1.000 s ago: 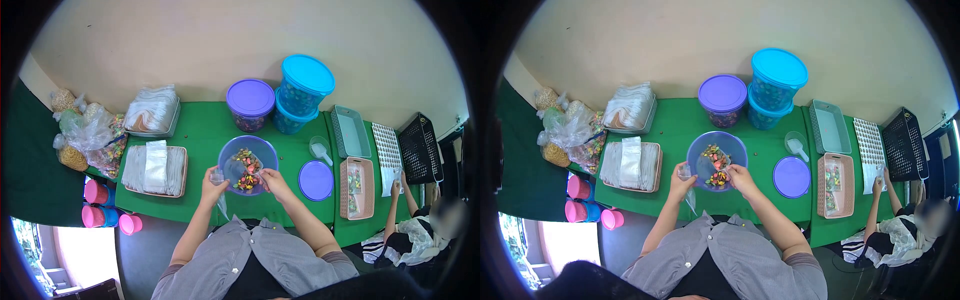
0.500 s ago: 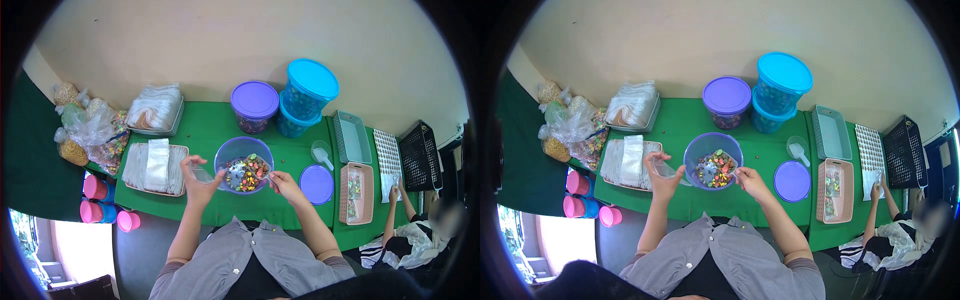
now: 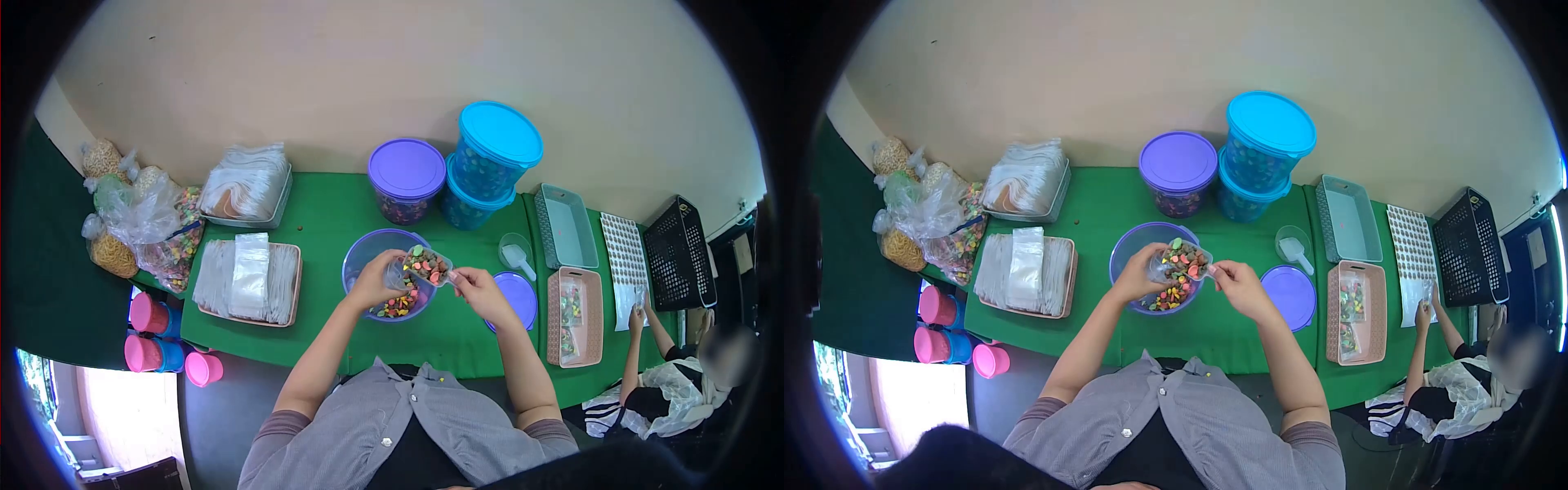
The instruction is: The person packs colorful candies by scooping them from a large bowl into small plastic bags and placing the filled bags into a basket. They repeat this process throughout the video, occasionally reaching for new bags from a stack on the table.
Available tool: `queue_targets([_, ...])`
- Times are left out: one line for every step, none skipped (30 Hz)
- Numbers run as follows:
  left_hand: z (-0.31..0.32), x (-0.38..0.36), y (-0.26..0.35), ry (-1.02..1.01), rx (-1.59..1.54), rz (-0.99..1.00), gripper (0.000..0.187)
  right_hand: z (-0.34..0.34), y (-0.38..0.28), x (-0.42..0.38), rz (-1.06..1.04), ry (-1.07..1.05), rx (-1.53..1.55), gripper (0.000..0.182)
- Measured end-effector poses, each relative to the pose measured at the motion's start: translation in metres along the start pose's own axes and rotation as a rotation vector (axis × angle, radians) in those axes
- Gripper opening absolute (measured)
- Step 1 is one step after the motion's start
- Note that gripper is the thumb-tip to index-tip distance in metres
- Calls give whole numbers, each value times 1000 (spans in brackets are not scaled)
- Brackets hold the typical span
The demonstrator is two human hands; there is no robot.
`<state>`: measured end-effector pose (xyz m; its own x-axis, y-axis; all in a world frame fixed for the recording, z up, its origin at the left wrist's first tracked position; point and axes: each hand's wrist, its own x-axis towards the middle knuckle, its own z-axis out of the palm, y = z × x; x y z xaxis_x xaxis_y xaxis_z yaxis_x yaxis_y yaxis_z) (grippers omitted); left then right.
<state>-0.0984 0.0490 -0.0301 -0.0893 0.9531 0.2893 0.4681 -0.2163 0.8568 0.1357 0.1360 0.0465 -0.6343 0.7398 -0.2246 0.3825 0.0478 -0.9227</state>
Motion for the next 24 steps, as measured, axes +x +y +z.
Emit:
queue_targets([2, -1, -1, -10, -26, -27, 71, 0, 4, 3, -22, -23, -74, 34])
queue_targets([3, -1, -3, -20, -53, -54, 71, 1, 6, 5, -43, -45, -148, 36])
queue_targets([4, 0, -4, -21, -54, -56, 71, 2, 8, 6, -41, -46, -148, 36])
queue_targets([5, 0, -5, -9, -29, -37, 72, 3, 8, 8, -12, -51, -181, 37])
queue_targets([4, 0, -7, 6, -2, -17, 73, 5, 9, 10, 15, -58, -215, 37])
queue_targets([2, 0, -7, 11, 0, -18, 73, 7, 10, 13, 12, -62, -216, 37])
queue_targets([0, 0, -8, -1, 0, -31, 75, 9, 13, 16, -17, -31, -200, 38])
queue_targets([-1, 0, -9, -15, -1, -43, 77, 9, 14, 18, -44, 1, -183, 39])
queue_targets([-2, 0, -9, -15, -1, -44, 77, 9, 15, 19, -44, 0, -183, 39])
queue_targets([-4, -1, -9, -20, 15, -71, 78, 7, 16, 20, -36, -6, -217, 37])
queue_targets([-5, -2, -9, -25, 31, -100, 79, 6, 16, 21, -27, -13, -250, 35])
queue_targets([-5, -2, -9, -25, 31, -104, 79, 5, 16, 21, -25, -16, -249, 35])
queue_targets([-6, -2, -9, -57, 40, -115, 79, 5, 16, 21, -34, -42, -288, 32])
queue_targets([-6, -1, -10, -90, 48, -126, 80, 4, 15, 21, -43, -66, -328, 31])
queue_targets([-5, -1, -8, -92, 47, -127, 80, 3, 15, 22, -40, -66, -326, 31])
queue_targets([-2, -1, -6, -98, 80, -114, 78, 2, 14, 22, -21, -95, -343, 30])
queue_targets([-1, 0, -4, -103, 114, -100, 76, 1, 13, 24, -2, -123, -359, 29])
queue_targets([2, 1, -6, -106, 115, -99, 76, 0, 13, 27, -1, -121, -357, 29])
queue_targets([5, 2, -8, -137, 140, -98, 76, -2, 15, 31, 6, -162, -386, 28])
queue_targets([7, 3, -11, -170, 164, -96, 75, -4, 16, 35, 15, -202, -415, 28])
queue_targets([9, 4, -8, -175, 164, -95, 75, -5, 16, 39, 17, -199, -412, 28])
queue_targets([11, 6, -5, -212, 197, -89, 74, -5, 16, 43, 26, -230, -456, 28])
queue_targets([13, 6, -3, -249, 230, -83, 73, -5, 16, 48, 34, -262, -499, 27])
queue_targets([17, 7, -3, -254, 230, -83, 73, -4, 15, 54, 37, -260, -496, 27])
